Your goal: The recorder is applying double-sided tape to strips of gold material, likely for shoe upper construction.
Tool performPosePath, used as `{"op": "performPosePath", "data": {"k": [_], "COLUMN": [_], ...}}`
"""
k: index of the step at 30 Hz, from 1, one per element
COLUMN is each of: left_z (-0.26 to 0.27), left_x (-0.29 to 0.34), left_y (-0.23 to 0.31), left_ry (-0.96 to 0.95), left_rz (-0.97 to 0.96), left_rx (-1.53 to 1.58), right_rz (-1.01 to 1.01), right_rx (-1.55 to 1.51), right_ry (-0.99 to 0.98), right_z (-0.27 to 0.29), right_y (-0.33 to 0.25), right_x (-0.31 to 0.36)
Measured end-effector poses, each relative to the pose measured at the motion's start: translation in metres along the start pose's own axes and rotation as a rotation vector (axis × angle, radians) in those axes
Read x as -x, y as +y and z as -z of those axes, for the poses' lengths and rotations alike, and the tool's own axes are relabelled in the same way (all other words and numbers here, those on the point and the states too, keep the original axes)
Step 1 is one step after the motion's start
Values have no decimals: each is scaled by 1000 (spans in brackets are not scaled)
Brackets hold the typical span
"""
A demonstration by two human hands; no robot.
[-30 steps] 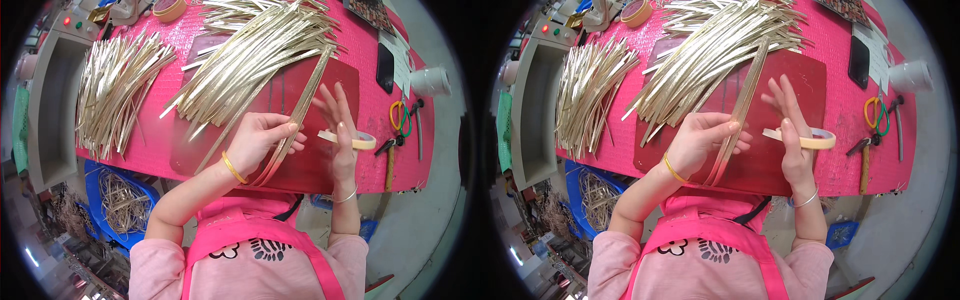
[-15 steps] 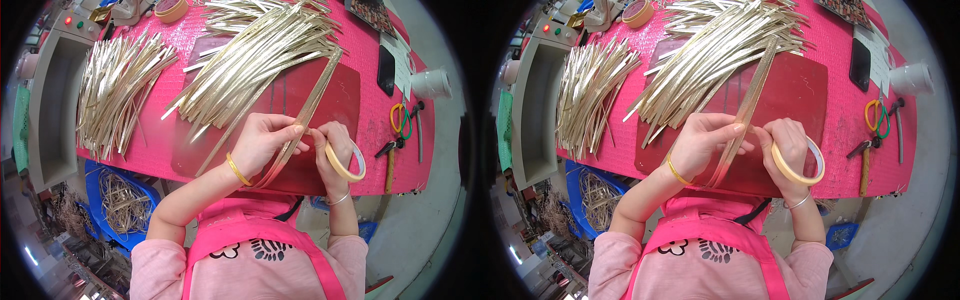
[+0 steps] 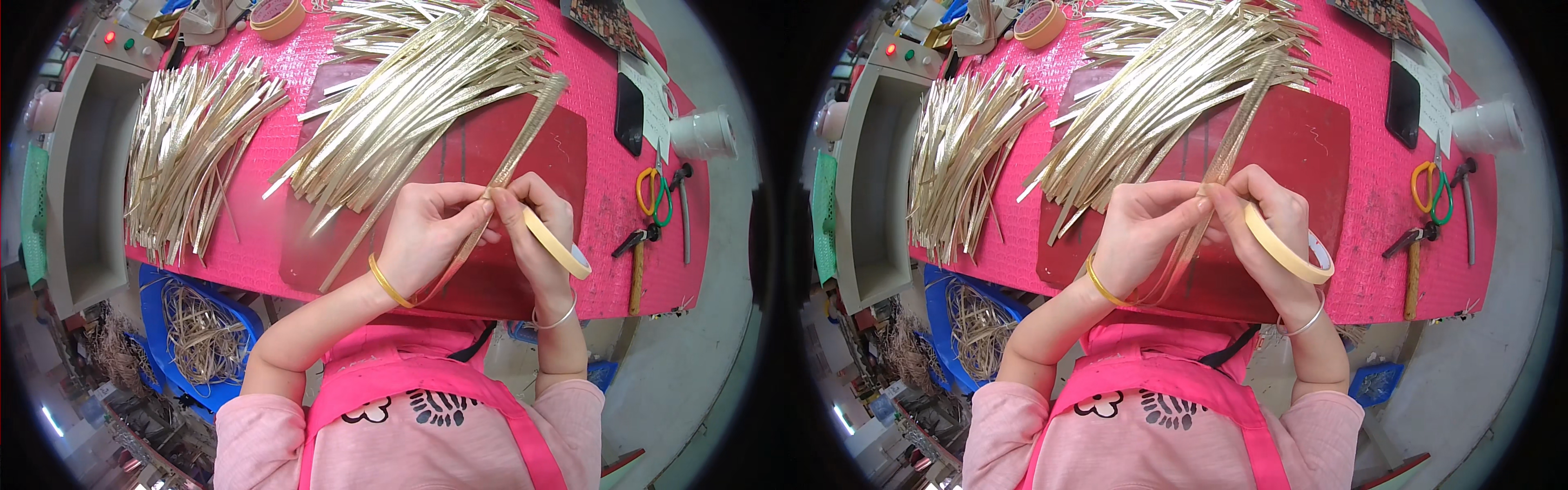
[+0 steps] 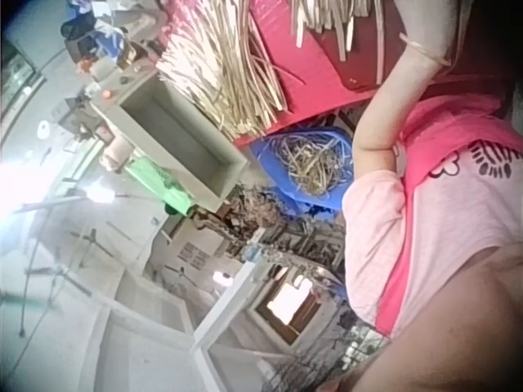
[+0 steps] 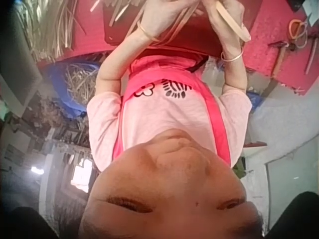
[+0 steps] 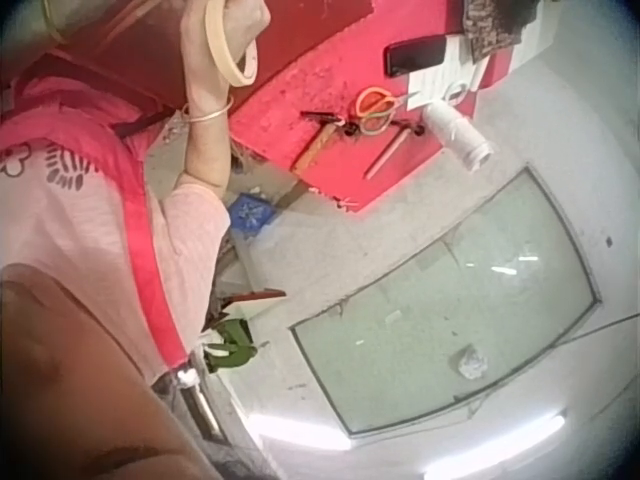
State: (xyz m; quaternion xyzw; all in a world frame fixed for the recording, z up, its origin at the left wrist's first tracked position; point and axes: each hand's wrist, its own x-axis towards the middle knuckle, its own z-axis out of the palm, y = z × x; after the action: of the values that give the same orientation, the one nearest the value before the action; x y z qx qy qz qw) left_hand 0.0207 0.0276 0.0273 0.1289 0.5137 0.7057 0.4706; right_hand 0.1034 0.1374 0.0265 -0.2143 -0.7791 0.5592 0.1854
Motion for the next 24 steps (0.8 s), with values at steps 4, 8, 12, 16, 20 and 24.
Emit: {"op": "performPosePath", "data": {"k": [4, 8, 12, 16, 20, 24], "left_z": [3, 7, 6, 4, 7, 13], "left_x": [2, 4, 1, 4, 2, 3], "left_y": [1, 11, 7, 5, 1, 10], "left_ry": [-49, -123, -87, 29, -16, -57], "left_rz": [-29, -36, -95, -136, -65, -39], "left_rx": [-31, -97, -16, 28, 239, 270], "right_rz": [-61, -155, -10, 146, 277, 374], "right_rx": [104, -453, -285, -179, -28, 28], "right_ry": [-93, 61, 48, 209, 266, 235], "right_z": [9, -4, -8, -11, -11, -13], "right_y": [5, -1, 4, 14, 24, 21], "right_x": [-1, 3, 9, 9, 4, -2]}}
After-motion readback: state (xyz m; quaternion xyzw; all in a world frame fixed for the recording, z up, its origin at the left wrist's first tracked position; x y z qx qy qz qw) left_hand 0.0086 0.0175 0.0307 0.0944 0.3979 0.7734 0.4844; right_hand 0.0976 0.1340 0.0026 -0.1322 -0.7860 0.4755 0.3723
